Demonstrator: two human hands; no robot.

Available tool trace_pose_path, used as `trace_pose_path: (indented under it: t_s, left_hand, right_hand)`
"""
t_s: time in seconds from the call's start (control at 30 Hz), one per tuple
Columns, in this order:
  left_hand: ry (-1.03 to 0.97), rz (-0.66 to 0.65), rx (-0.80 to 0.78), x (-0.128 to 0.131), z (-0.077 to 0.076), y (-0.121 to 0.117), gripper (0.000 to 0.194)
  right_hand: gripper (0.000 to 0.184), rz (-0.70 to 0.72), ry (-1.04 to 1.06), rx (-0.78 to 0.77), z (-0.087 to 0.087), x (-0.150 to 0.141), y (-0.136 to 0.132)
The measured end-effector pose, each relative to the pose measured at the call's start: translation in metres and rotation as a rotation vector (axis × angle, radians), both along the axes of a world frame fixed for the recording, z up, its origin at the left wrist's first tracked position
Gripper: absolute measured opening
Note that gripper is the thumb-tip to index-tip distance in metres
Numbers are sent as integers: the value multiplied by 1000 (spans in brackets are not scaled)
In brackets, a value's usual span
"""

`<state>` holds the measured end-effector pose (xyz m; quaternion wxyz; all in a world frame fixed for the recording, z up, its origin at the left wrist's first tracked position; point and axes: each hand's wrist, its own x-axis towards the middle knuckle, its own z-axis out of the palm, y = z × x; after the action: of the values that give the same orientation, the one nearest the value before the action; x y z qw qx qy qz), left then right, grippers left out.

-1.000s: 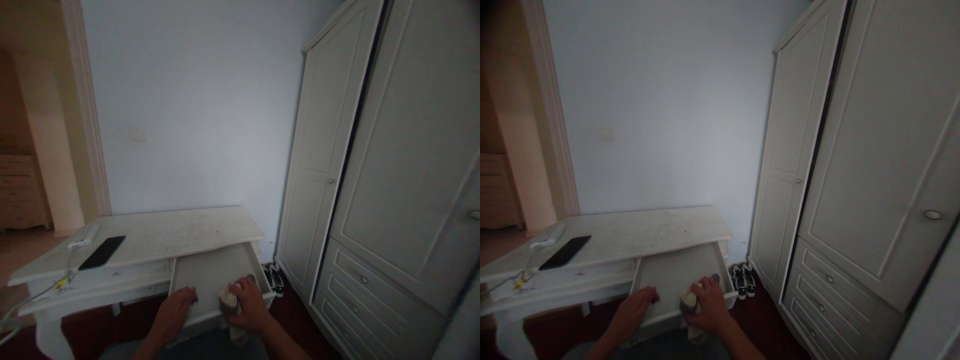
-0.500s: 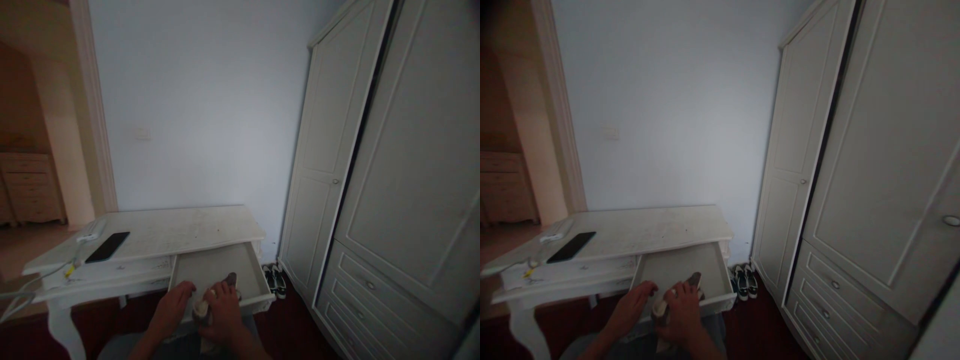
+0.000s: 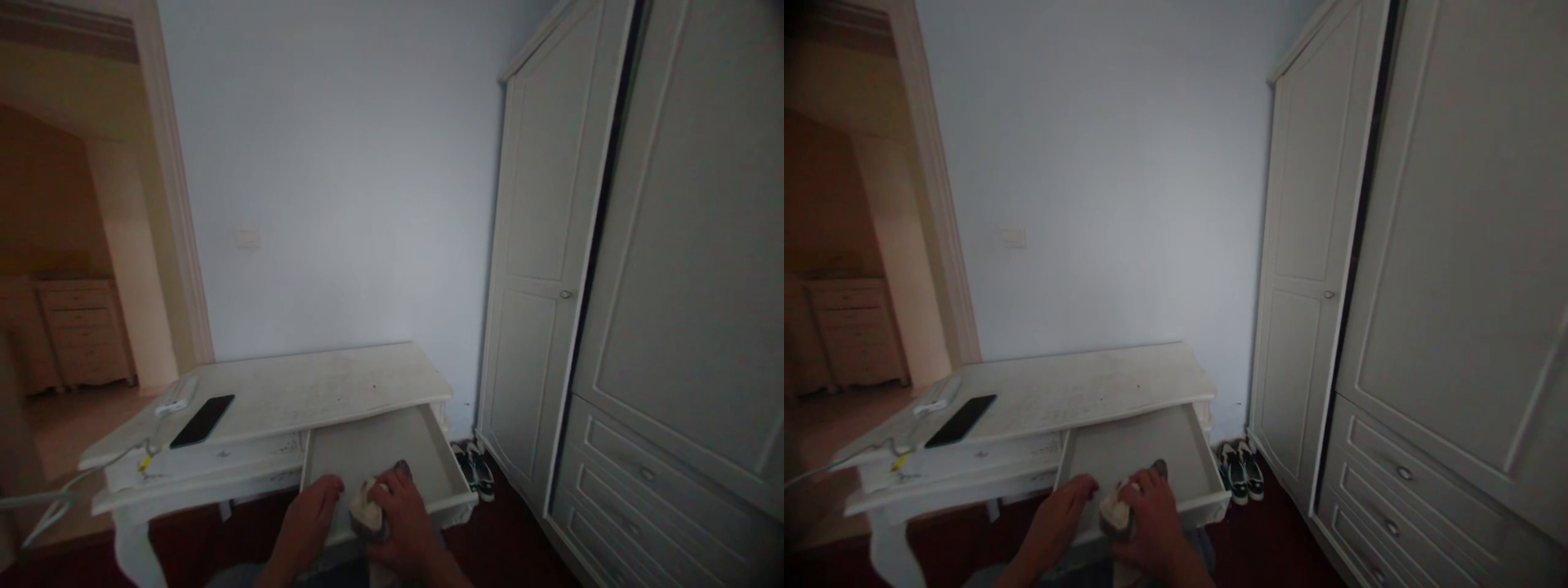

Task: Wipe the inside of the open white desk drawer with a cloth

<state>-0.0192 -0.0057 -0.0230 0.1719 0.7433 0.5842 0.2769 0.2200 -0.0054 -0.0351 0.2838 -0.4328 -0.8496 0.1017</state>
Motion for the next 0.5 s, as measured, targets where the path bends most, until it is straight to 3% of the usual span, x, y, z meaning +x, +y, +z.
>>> trace_pose_path:
  t_s: [0.13, 0.23, 0.33, 0.5]
  left_hand:
    - [-13, 42, -9, 0, 2, -2, 55]
    - [-28, 64, -19, 0, 5, -3, 59]
    - [-57, 105, -2, 0, 3, -3, 60]
    - [-93, 137, 35, -2, -8, 2, 62]
  right_hand:
    - [51, -93, -69, -30, 19, 64, 2]
    - [47, -183, -104, -21, 24, 85, 0]
    - [55, -195, -141, 0, 18, 69, -1]
    - [82, -81, -93, 38, -12, -12, 0]
